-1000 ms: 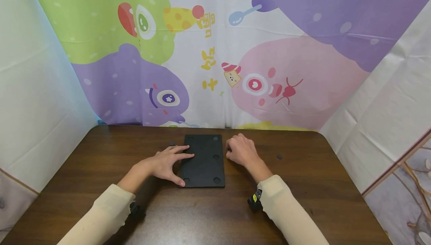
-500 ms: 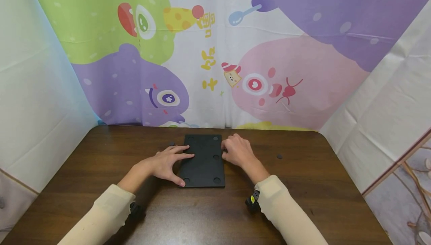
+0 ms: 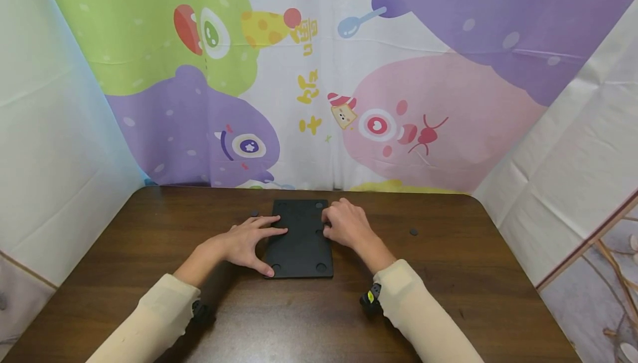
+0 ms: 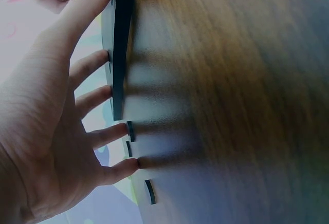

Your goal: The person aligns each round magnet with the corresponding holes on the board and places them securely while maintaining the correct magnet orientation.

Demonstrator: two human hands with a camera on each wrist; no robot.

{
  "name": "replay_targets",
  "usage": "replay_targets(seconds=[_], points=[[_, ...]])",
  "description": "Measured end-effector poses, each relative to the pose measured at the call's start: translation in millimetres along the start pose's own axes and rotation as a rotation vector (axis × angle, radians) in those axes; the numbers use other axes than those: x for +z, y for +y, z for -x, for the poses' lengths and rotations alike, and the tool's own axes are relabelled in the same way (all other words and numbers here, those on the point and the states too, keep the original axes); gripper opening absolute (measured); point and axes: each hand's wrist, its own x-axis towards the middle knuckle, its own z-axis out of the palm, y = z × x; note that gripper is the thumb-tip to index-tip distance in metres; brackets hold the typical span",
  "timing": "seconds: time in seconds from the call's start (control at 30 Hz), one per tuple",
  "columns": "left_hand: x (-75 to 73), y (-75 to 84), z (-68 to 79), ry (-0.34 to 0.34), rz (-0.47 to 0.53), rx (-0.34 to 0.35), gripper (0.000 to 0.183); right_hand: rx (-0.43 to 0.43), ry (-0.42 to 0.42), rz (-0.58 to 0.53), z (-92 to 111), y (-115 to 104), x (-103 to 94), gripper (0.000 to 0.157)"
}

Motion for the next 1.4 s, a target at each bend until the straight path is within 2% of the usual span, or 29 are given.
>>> replay_targets(seconds=[0.1,0.37,0.47,0.57,0.7,0.77,0.87,1.03,1.1,1.4], points=[[-4.6,6.2,2.9,-0.014,0.005,-0.001,0.114,-0.005,0.0,0.001,-1.2,-3.1,-1.3,0.01],[5.0,-7.0,-5.9,-0.017,-0.001,-0.029,0.118,-0.025,-0.01,0.003,-3.5,-12.1,-4.5,0.009],[6.7,-8.4,-6.6,-0.006,-0.023,-0.015,0.116,-0.035,-0.017,-0.003,-3.6,-14.7,-4.9,0.011],[-2.6,4.8,0.5,-0.017,-0.011,-0.014,0.115,-0.038,-0.027,-0.003,-3.3,-16.4,-4.9,0.013],[-21.1,30.3,14.1,-0.046,0.016,-0.039,0.113,-0.044,-0.033,-0.003,-3.0,-17.7,-4.4,0.014],[-23.4,33.6,15.9,-0.048,0.012,-0.044,0.112,-0.046,-0.034,-0.003,-2.8,-17.9,-3.8,0.014],[-17.5,25.2,11.1,-0.037,0.0,-0.035,0.113,-0.047,-0.039,0.002,-2.9,-18.1,-2.6,0.014],[4.4,-5.4,-4.4,-0.018,-0.017,-0.032,0.12,-0.043,-0.067,-0.002,-2.7,-19.0,-0.3,0.014],[8.6,-10.8,-7.4,-0.016,-0.019,-0.037,0.12,-0.039,-0.079,-0.006,-2.4,-19.3,0.8,0.014],[-8.0,12.6,6.0,-0.023,0.021,-0.011,0.114,-0.044,-0.1,-0.025,-0.7,-20.2,4.3,0.013]])
